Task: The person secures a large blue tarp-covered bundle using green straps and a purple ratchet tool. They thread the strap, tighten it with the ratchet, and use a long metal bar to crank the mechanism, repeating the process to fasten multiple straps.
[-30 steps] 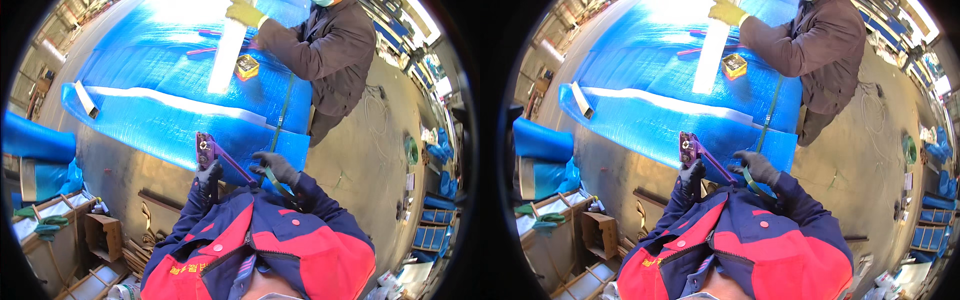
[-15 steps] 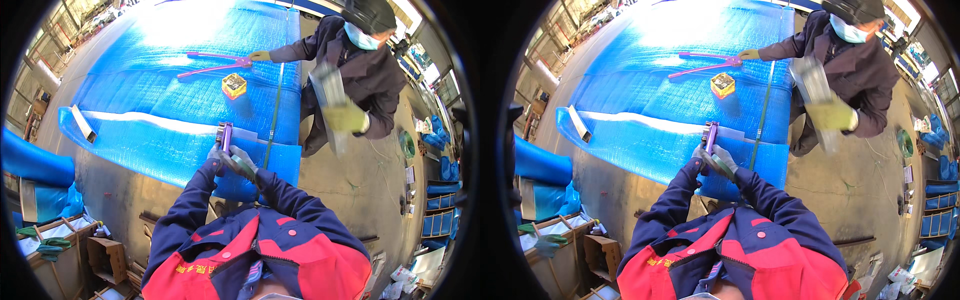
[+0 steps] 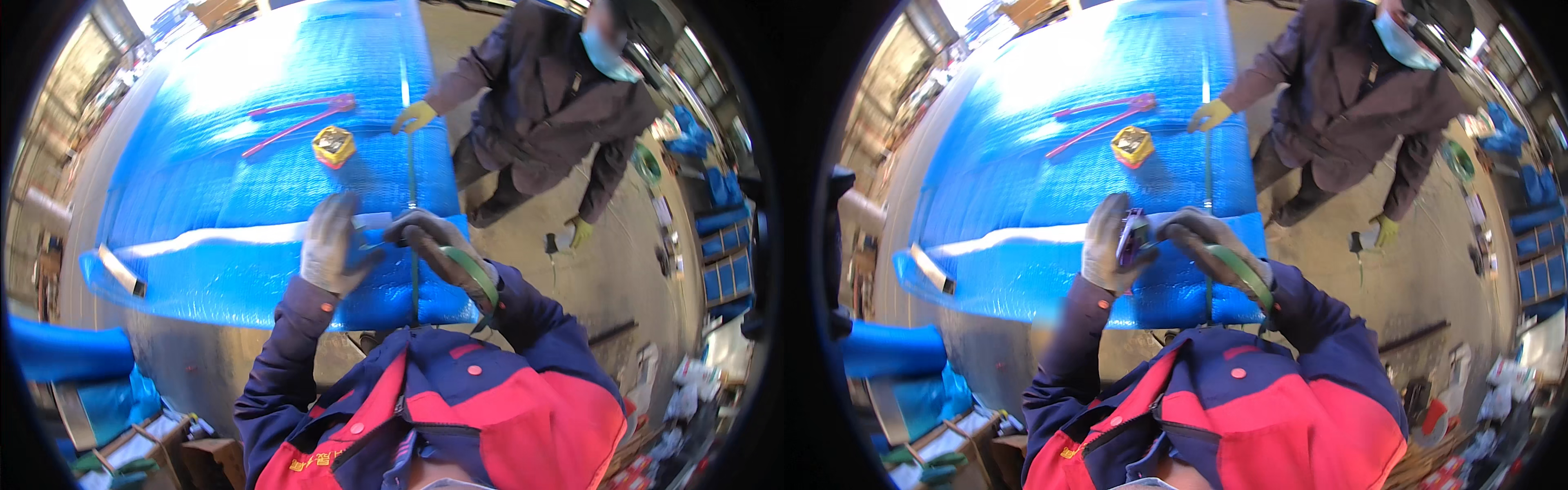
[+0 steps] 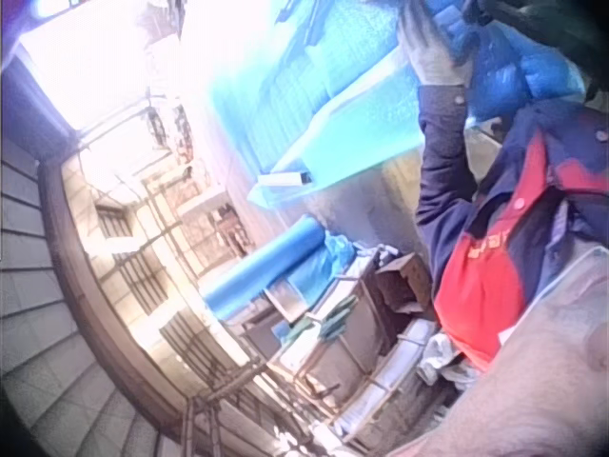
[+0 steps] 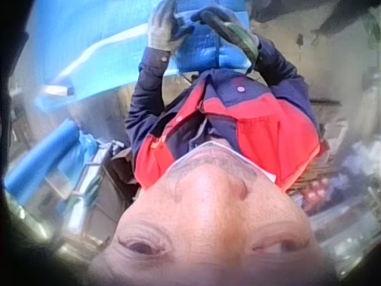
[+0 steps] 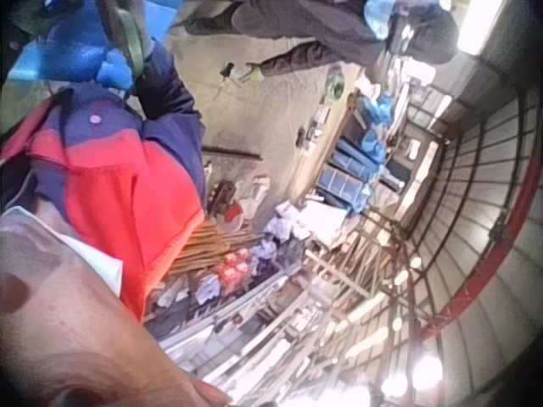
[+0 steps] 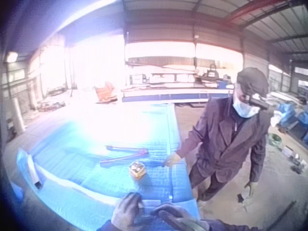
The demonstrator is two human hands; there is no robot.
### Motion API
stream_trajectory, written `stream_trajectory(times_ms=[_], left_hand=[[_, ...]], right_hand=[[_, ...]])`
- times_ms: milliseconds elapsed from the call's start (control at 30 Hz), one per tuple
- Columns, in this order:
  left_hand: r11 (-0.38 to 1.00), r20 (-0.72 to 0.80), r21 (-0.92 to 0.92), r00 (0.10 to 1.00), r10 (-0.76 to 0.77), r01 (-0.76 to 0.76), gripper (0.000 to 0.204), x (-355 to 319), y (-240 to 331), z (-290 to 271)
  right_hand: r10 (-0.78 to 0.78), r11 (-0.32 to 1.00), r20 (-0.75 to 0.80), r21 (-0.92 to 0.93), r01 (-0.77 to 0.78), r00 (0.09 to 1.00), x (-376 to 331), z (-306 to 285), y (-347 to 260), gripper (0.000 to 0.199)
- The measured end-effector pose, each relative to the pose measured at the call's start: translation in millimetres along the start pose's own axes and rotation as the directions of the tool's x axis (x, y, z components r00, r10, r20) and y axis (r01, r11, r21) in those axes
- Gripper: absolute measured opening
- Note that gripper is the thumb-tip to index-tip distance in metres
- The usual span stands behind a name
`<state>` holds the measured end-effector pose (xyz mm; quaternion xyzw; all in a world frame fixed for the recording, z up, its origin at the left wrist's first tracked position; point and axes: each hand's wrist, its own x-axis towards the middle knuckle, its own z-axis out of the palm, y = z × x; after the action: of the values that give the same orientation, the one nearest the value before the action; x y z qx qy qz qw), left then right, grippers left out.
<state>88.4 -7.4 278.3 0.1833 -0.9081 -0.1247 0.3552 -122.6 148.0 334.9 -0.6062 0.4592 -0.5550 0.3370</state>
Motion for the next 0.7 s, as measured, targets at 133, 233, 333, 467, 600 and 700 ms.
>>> stream_trajectory(times_ms=[133,233,333,467,600,700], left_hand=[[0.966,0.334,-0.239,0.942,-0.014,0.099,0.037,46,45,26],[0.980,0.281,-0.152,0.957,-0.078,0.124,0.030,63,10,23],[0.998,-0.010,-0.040,0.999,-0.043,0.043,0.028,101,-56,1],[0.775,0.227,-0.009,0.756,-0.614,0.632,0.025,164,-150,-26],[0.839,0.292,0.133,0.788,-0.542,0.528,0.023,195,-217,-1],[0.927,0.320,0.053,0.873,-0.369,0.372,0.022,192,-235,24]], right_hand=[[-0.026,0.992,-0.179,0.115,0.047,0.983,-21,-19,-4,0.037],[0.100,0.982,-0.164,0.172,-0.072,0.981,-77,-35,10,0.053],[0.553,0.589,0.300,0.519,-0.619,0.777,-160,-64,32,0.061],[0.875,0.483,-0.004,0.071,-0.873,0.484,-263,-100,51,0.028],[0.566,0.493,-0.376,-0.559,-0.667,0.734,-277,-168,55,0.023],[0.437,0.561,-0.313,-0.638,-0.527,0.843,-235,-208,59,0.025]])
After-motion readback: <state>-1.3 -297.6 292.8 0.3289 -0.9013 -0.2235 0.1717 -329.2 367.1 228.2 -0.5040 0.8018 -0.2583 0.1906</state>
